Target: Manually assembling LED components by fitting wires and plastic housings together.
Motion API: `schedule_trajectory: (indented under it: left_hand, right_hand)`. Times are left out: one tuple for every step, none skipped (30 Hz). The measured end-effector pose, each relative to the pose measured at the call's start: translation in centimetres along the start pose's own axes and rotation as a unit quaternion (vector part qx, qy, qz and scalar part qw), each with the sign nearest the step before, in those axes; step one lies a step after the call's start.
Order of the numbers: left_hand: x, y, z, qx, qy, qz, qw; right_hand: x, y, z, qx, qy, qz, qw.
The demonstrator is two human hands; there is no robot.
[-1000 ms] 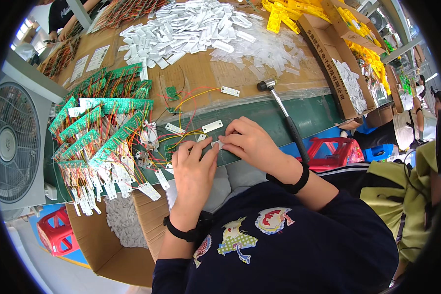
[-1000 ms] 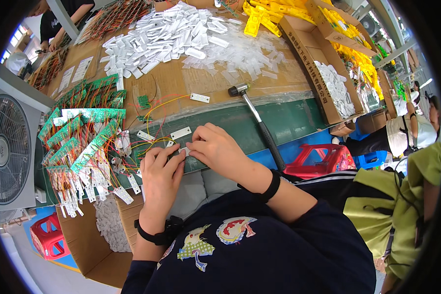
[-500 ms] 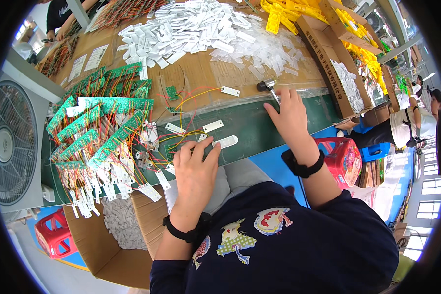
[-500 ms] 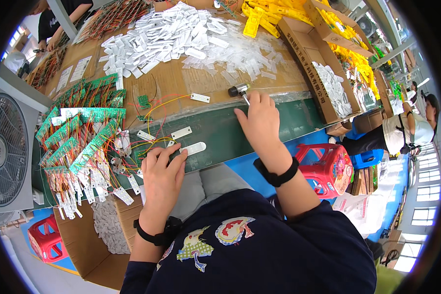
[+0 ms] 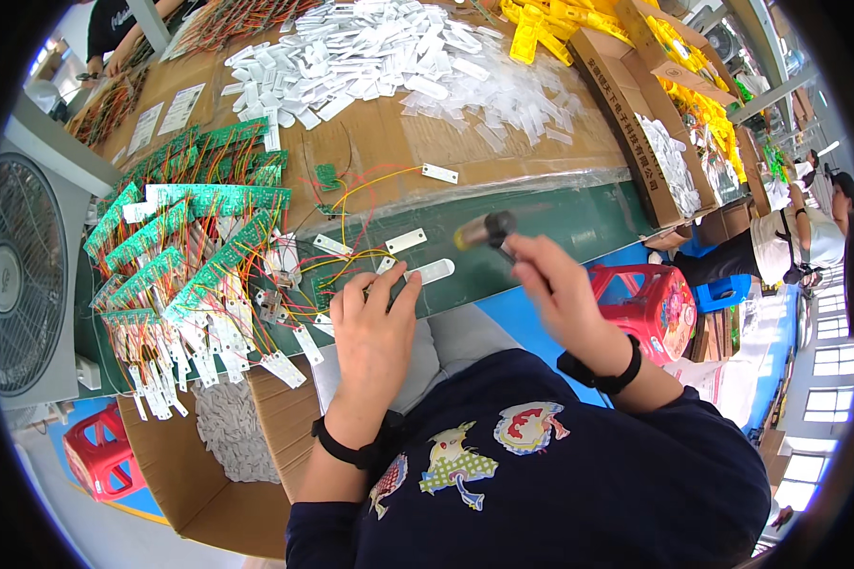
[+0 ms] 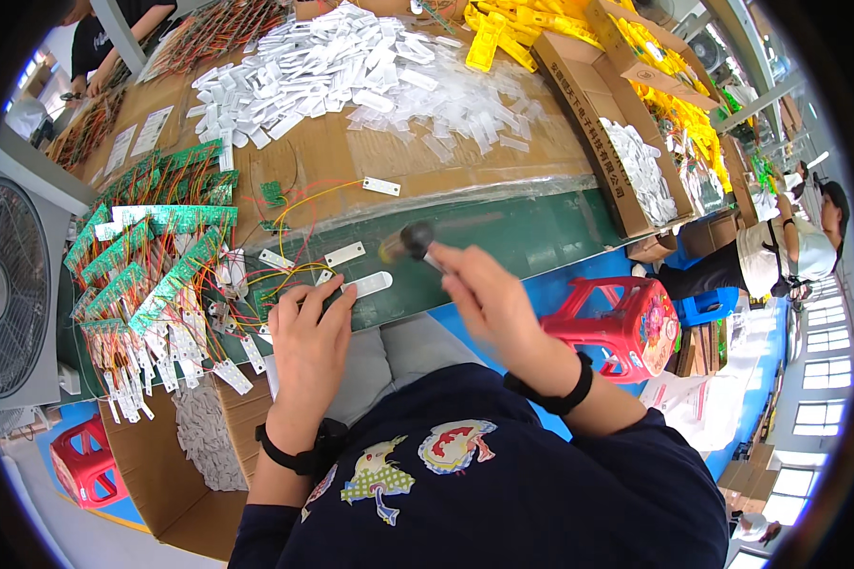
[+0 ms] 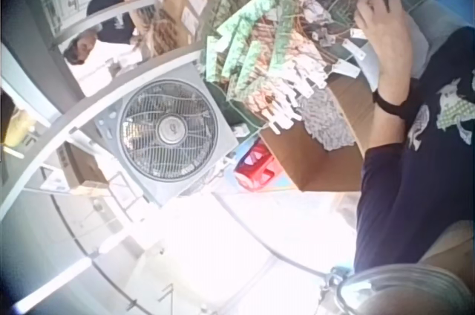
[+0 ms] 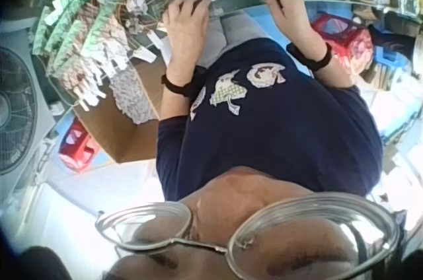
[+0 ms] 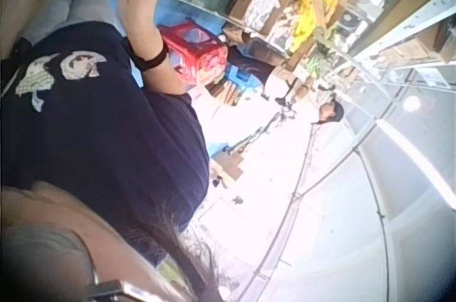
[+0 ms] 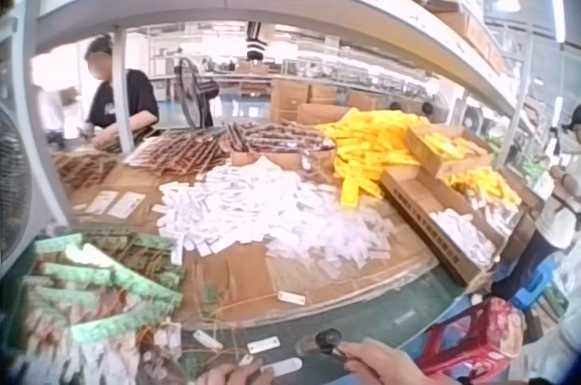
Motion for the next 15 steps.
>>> schedule_trajectory:
  left_hand:
    - [0.0,0.0,0.0,0.004,-0.002,0.000,1.000]
    - [0.1,-0.1,0.0,0.003,-0.002,-0.002,1.000]
    - [0.1,-0.2,0.0,0.004,-0.001,-0.003,1.000]
    - [0.2,-0.3,0.0,0.005,0.001,-0.005,1.000]
    - [0.2,-0.3,0.0,0.007,0.001,-0.004,1.000]
    - [0.2,-0.3,0.1,0.005,-0.003,-0.005,1.000]
    - [0.1,-0.2,0.1,0.004,-0.006,-0.007,1.000]
    - [0.1,-0.2,0.1,0.004,-0.006,-0.006,1.000]
    - [0.1,-0.1,0.1,0.006,-0.007,-0.004,1.000]
    - [0.0,-0.1,0.2,0.008,-0.008,-0.001,1.000]
    - [0.1,-0.2,0.2,0.006,-0.008,-0.003,1.000]
    - [0.1,-0.3,0.2,0.002,-0.006,-0.001,1.000]
    - [0.2,-0.3,0.2,-0.002,-0.004,0.001,1.000]
    - [0.3,-0.3,0.2,-0.001,-0.005,0.000,1.000]
    - [0.3,-0.3,0.2,-0.005,0.000,0.000,1.000]
  right_hand:
    - [-0.4,0.3,-0.5,0.000,-0.001,-0.001,1.000]
    - [-0.8,0.5,-1.5,-0.028,0.028,0.012,0.999]
    - [-1.1,0.8,-2.2,-0.055,0.057,0.024,0.997]
    - [-1.4,0.8,-2.8,-0.091,0.088,0.011,0.992]
    - [-1.2,0.9,-2.7,-0.089,0.088,0.012,0.992]
    - [-0.7,1.5,-1.9,-0.083,0.050,0.034,0.995]
    - [-0.4,2.1,-1.2,-0.077,0.013,0.055,0.995]
    - [-0.5,2.3,-1.0,-0.076,0.013,0.055,0.996]
    - [-0.6,3.3,0.3,-0.069,-0.067,0.106,0.990]
    - [-1.1,4.3,1.5,-0.061,-0.146,0.155,0.975]
    - [-1.1,4.4,1.4,-0.063,-0.147,0.155,0.975]
    - [-0.9,3.8,-0.3,-0.078,-0.061,0.116,0.988]
    - [-1.1,2.9,-2.0,-0.092,0.026,0.075,0.993]
    - [-1.4,1.2,-3.4,-0.091,0.063,0.017,0.994]
    - [-1.6,0.9,-3.3,-0.091,0.062,0.018,0.994]
Point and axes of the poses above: each hand's wrist, its own x-axis towards the middle knuckle, its own z-axis out of the back of the hand, y = z × x, the point moved 8 cm from there along x, towards the middle knuckle, and after that the axes turned 14 degrees about z, right-handed, at the moved point
